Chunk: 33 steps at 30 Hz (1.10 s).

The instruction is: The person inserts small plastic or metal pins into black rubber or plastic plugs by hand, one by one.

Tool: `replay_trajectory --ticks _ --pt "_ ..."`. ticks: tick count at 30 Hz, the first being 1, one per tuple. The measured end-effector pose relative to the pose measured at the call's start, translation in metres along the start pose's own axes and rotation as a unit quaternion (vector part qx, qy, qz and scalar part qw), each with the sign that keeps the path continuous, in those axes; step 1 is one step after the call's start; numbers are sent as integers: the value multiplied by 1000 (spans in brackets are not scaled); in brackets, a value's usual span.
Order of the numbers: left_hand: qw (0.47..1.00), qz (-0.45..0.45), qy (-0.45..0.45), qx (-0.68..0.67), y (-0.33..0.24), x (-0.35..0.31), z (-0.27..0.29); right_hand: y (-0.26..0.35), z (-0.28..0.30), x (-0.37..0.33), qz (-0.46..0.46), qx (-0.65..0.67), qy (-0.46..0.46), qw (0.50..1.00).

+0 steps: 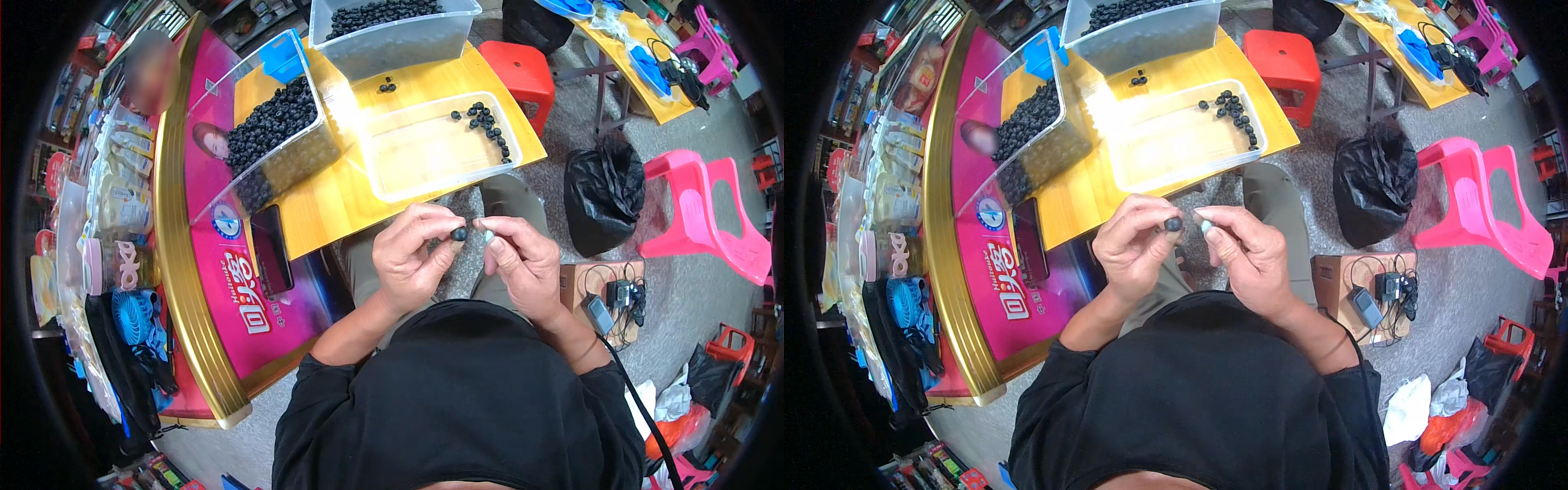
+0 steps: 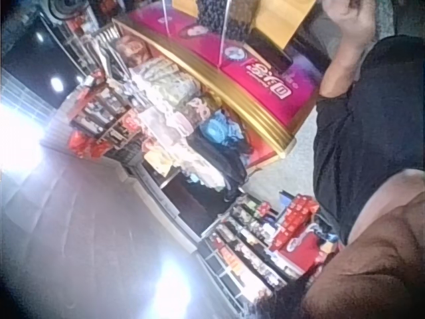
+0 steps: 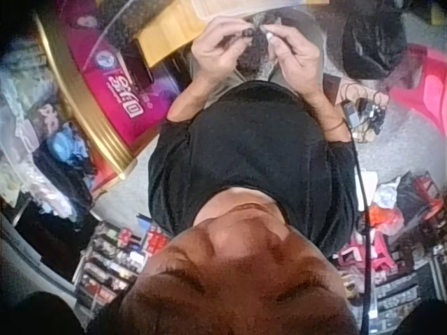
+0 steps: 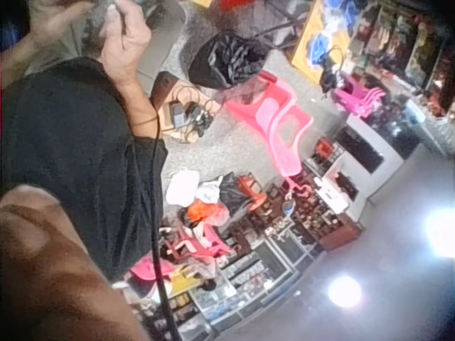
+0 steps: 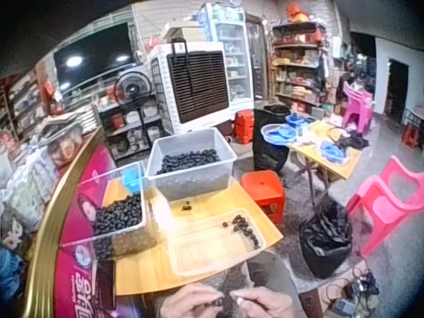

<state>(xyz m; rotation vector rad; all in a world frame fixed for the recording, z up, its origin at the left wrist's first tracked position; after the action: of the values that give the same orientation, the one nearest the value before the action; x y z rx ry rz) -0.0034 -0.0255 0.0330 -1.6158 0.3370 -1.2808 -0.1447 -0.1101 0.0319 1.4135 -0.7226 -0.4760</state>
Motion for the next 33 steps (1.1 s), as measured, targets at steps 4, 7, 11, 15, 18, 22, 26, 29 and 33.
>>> replay_trajectory --ticks 4,7,11,15,18,22,26,29,33 --pt "1000 8 -8 -21 1 1 0 1 -8 6 -118 151 10 981" --pt "1000 -11 -6 16 -3 2 0 0 -16 17 -67 94 -5 993" --pt "999 15 -23 18 -4 5 8 -3 -18 23 -114 137 7 984" --pt "982 -44 -90 160 -13 29 59 -28 -8 24 -148 163 -19 975" --pt "928 -58 -146 338 -9 67 129 -43 13 19 -154 160 -60 973" --pt "864 37 -141 481 24 92 219 -58 34 14 -181 198 -69 961" --pt "839 -94 -117 524 14 115 139 -69 49 11 -196 187 -93 958" --pt "911 -76 21 404 35 122 52 -67 49 11 -206 200 -86 954" --pt "946 45 175 271 126 119 -36 -62 48 13 -213 198 -77 954"
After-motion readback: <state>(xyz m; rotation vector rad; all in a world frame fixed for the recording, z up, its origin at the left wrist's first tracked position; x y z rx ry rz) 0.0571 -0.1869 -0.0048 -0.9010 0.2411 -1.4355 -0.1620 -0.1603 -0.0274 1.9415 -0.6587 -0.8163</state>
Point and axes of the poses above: each hand's wrist, its own x-axis towards the middle knuckle, its own z-axis out of the back of the hand, y = z × x, the point moved 4 cm from there along x, towards the middle knuckle
